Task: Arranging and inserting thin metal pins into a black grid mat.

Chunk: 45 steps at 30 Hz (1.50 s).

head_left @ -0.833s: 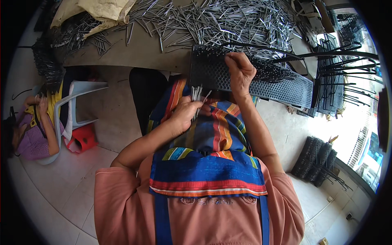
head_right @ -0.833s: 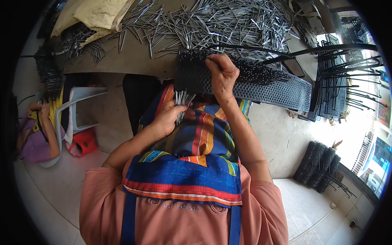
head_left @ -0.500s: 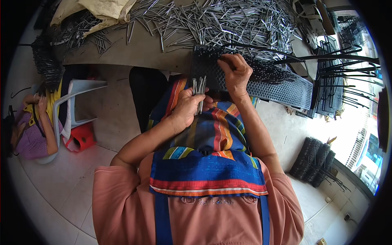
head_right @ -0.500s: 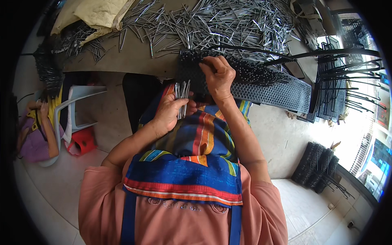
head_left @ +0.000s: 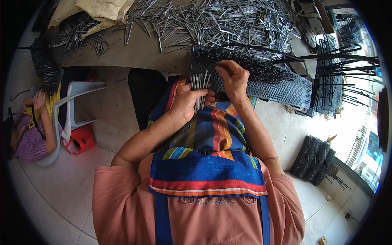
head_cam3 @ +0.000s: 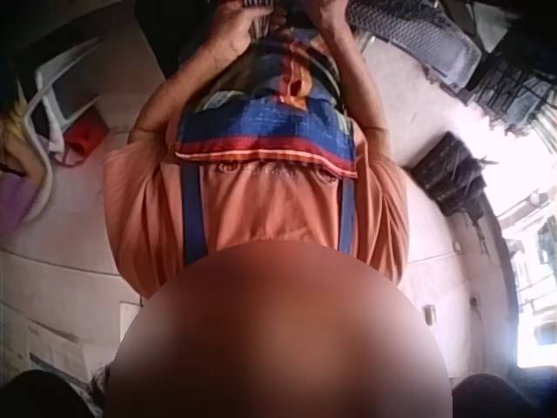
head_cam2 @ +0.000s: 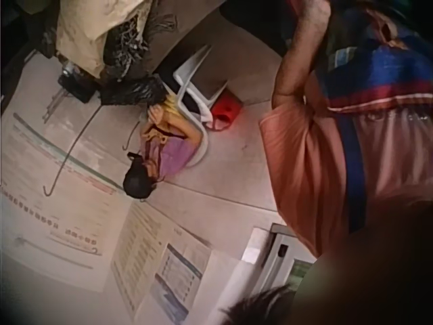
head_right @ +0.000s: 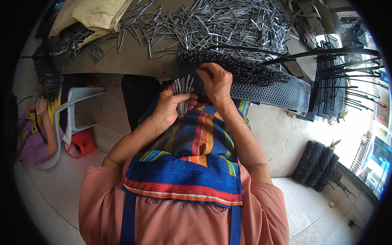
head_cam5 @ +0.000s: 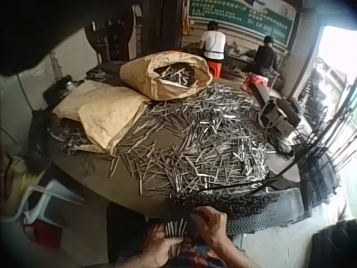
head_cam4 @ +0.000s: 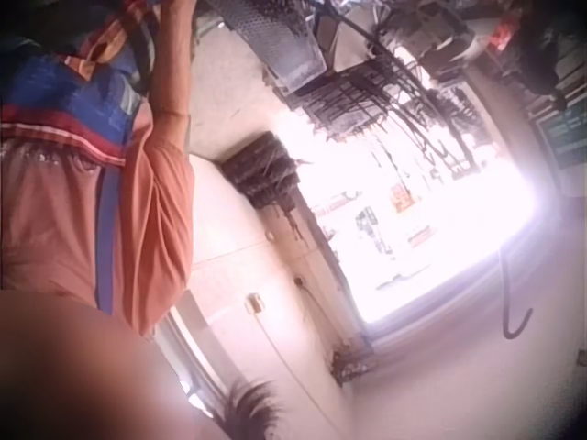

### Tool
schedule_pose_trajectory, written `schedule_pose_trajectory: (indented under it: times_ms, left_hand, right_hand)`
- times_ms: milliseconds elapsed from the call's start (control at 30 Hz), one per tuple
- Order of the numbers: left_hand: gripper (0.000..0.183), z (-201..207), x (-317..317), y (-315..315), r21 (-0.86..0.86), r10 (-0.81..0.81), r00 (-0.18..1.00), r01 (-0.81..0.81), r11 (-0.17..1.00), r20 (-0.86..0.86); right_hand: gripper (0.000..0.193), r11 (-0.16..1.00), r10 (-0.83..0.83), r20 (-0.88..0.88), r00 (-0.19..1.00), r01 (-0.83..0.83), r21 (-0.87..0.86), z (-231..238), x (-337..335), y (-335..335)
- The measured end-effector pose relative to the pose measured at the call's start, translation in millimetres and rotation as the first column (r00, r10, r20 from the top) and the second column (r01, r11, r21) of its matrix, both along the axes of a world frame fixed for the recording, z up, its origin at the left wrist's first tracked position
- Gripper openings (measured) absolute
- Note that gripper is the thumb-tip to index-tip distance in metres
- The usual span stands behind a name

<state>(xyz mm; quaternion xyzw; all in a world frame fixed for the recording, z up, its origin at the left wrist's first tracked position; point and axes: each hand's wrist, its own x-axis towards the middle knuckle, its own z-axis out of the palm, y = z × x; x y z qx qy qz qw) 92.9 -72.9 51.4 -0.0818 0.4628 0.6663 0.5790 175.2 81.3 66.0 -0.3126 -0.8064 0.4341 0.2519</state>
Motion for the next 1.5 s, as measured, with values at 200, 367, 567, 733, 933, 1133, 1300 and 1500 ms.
schedule_pose_trajectory:
  times_ms: [200,367,567,733,933,1133,1300,1500]
  left_hand:
    - [0.015,9,2,8,0.065,-0.116,0.993,0.114,0.991,0.015]
    - [0.013,5,7,6,-0.065,-0.008,0.999,0.006,0.998,-0.033]
    - [0.023,-1,8,2,-0.075,-0.101,0.993,0.097,0.992,-0.056]
    - [0.021,6,8,5,-0.043,-0.026,0.999,0.025,0.999,-0.024]
    - [0.016,-2,9,3,-0.027,-0.010,1.000,0.010,1.000,-0.023]
    - [0.014,0,7,5,-0.018,0.024,1.000,-0.024,1.000,0.000]
    - [0.012,-2,5,9,-0.028,0.041,0.999,-0.041,0.999,0.006]
    - [0.011,-1,4,16,0.016,0.025,1.000,-0.026,1.000,0.012]
  right_hand:
    - [0.009,0.799,0.236,0.006,0.972,-0.191,-0.571,-5,11,2]
    - [0.003,0.796,-0.193,-0.096,0.976,0.099,-0.598,2,10,7]
    - [0.009,0.989,-0.147,-0.371,0.917,0.136,-0.055,-16,5,22]
    - [0.008,0.973,-0.222,-0.380,0.898,0.231,-0.022,-21,0,24]
    - [0.009,0.975,-0.201,-0.284,0.937,0.220,0.034,-27,3,16]
    - [0.011,0.966,-0.171,-0.163,0.972,0.198,0.168,-24,-1,9]
    - [0.010,0.960,-0.127,-0.108,0.986,0.150,0.236,-14,-4,16]
    - [0.007,0.977,-0.135,-0.051,0.990,0.141,0.162,-6,8,12]
